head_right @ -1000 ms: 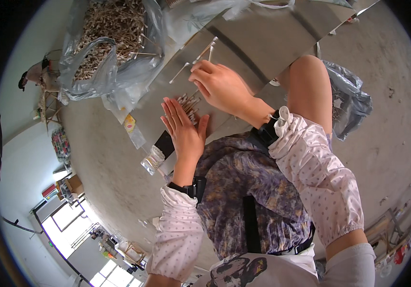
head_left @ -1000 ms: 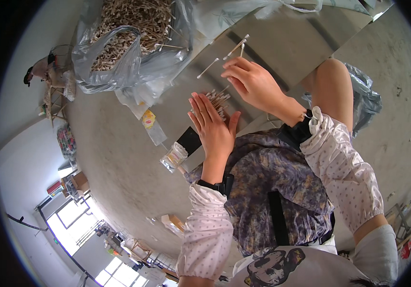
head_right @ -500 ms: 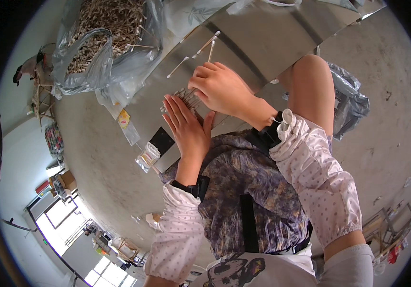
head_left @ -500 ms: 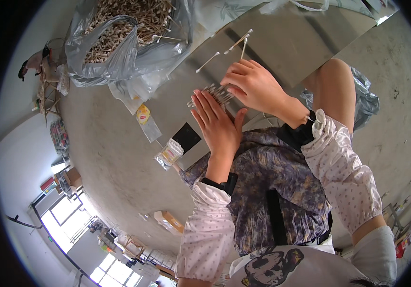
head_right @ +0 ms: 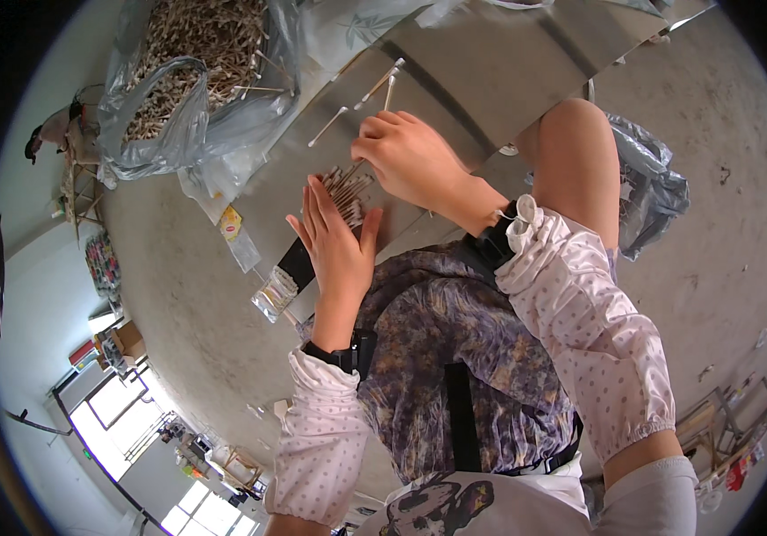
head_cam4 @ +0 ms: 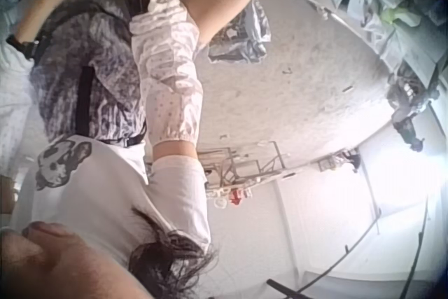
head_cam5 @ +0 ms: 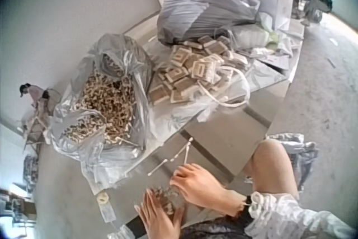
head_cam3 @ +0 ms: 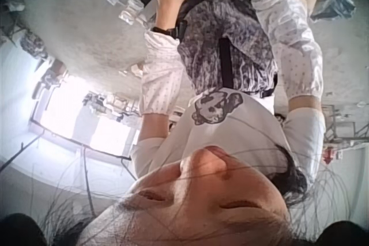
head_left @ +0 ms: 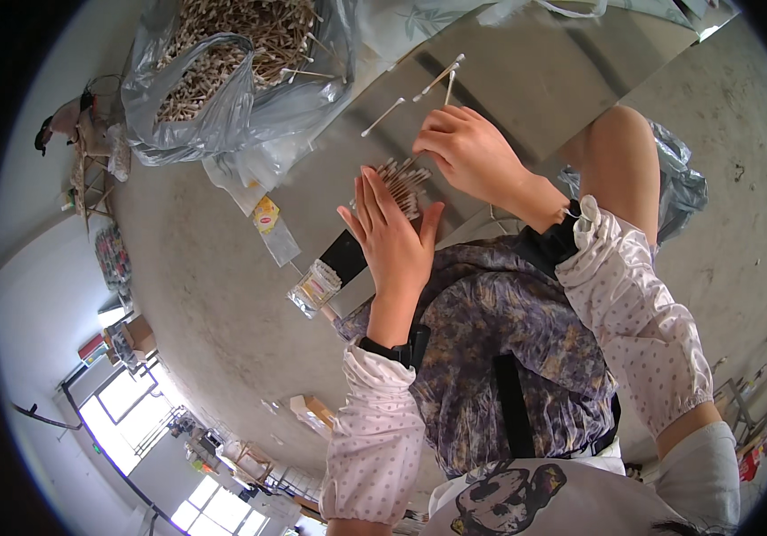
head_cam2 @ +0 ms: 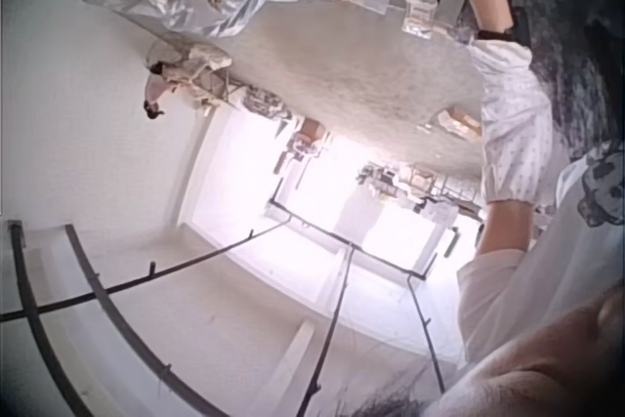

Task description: The person is aligning cotton swabs on a flat surface and then placing them into plastic bags.

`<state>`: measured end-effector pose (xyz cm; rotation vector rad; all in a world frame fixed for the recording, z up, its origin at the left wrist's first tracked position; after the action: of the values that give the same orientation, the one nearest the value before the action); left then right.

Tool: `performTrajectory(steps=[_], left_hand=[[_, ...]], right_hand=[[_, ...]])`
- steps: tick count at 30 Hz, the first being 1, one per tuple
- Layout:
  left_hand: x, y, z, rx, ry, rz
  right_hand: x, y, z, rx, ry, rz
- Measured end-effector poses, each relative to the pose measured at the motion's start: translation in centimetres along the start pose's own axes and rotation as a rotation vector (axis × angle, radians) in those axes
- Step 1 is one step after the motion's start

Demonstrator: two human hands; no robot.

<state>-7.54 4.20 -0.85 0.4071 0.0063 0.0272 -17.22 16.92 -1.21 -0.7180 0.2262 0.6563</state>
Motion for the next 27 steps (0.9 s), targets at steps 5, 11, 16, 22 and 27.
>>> performTrajectory(steps=[5, 11, 16, 22, 27], left_hand=[[0.7, 0.0, -0.2, 0.004, -0.036, 0.009], [1.2, 0.1, -1.2, -0.050, -0.022, -0.010], [1.2, 0.2, -1.5, -0.049, -0.009, 0.000], [0.3, -0.1, -1.3, -0.047, 0.028, 0.002], [-1.0, -0.5, -1.0, -0.061, 0.049, -0.025]], right_hand=[[0.1, -0.2, -0.5, -0.015, -0.019, 0.001], [0.2, -1.2, -0.8, -0.042, -0.007, 0.018], [0.0, -0.9, -0.3, -0.068, -0.005, -0.004], [0.0, -0.9, -0.3, -0.072, 0.004, -0.013], [0.0, -0.8, -0.3, -0.085, 0.009, -0.019]])
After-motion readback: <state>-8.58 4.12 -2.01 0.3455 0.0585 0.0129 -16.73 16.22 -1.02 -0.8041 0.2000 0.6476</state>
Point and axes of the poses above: each hand's wrist, its own x-axis away from the middle knuckle, its own z-axis out of the back of the hand, y = z × x, the point moved 6 cm from there along -x, towards the middle knuckle, and after that the axes turned 12 degrees about x, right-handed, at the moved point
